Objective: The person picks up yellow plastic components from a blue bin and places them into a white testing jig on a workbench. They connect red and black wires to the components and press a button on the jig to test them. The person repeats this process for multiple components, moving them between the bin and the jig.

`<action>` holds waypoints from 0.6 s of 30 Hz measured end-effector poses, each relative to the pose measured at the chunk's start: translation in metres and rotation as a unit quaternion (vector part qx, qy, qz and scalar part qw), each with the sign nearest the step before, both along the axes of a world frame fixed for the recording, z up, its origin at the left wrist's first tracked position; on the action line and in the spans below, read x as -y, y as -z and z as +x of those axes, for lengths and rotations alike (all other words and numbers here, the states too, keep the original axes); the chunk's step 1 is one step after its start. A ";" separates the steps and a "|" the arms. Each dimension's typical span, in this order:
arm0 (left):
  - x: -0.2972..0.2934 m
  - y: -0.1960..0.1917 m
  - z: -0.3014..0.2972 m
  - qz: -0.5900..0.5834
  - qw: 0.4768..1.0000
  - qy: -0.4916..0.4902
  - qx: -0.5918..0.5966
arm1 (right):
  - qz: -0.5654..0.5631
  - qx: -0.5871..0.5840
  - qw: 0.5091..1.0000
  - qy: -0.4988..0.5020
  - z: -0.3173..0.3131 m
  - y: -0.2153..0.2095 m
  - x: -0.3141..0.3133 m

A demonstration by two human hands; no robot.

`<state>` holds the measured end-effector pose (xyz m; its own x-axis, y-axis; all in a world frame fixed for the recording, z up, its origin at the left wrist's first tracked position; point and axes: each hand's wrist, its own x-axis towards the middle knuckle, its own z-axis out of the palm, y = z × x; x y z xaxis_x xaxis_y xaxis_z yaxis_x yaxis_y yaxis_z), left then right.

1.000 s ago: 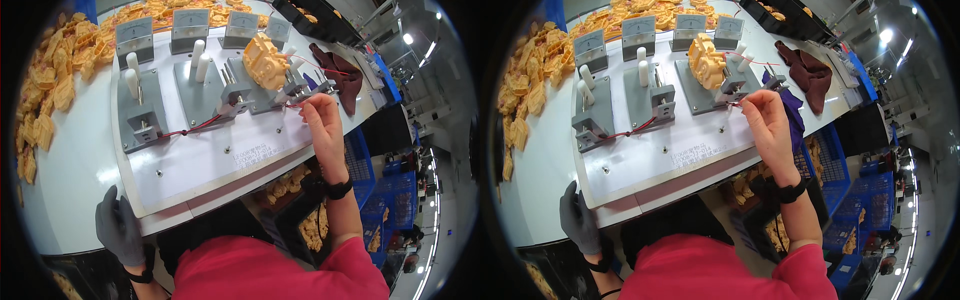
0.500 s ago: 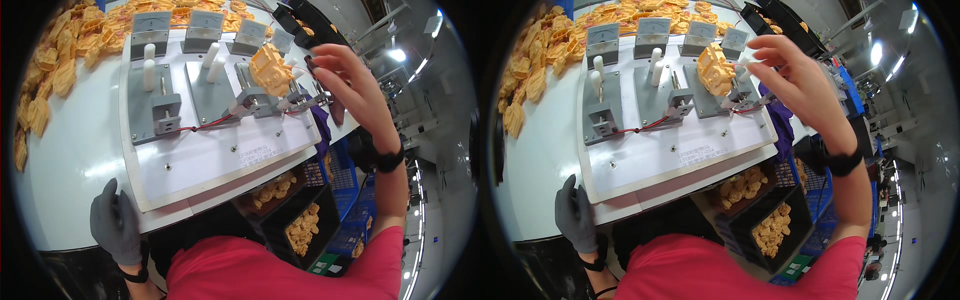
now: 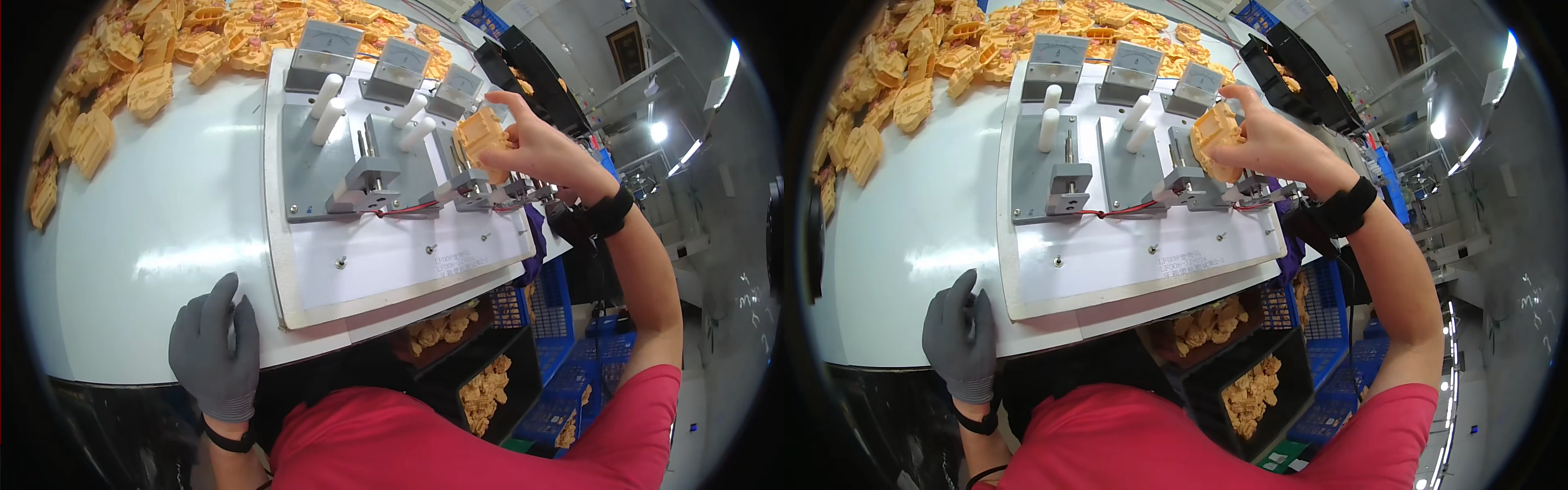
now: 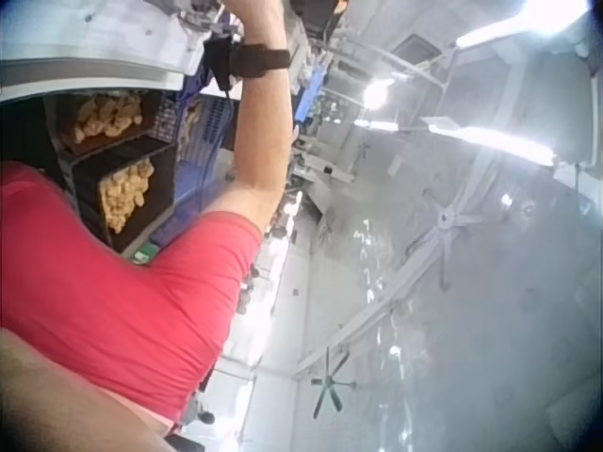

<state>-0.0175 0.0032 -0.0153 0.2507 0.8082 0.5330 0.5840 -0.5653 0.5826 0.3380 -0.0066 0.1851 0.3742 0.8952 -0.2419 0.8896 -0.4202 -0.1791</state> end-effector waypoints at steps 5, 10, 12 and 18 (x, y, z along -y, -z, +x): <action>0.000 0.001 0.000 -0.015 1.000 0.005 -0.014 | 0.035 -0.044 0.998 -0.020 0.023 0.007 0.010; 0.002 0.000 0.000 -0.045 0.999 0.016 -0.012 | 0.186 -0.047 0.981 -0.025 0.040 -0.003 0.042; 0.003 0.000 0.001 -0.045 0.999 0.001 -0.018 | 0.274 -0.012 0.961 -0.043 0.036 -0.012 0.055; 0.005 0.003 0.003 -0.061 0.998 -0.010 -0.026 | 0.144 -0.137 0.979 -0.047 -0.022 0.010 0.138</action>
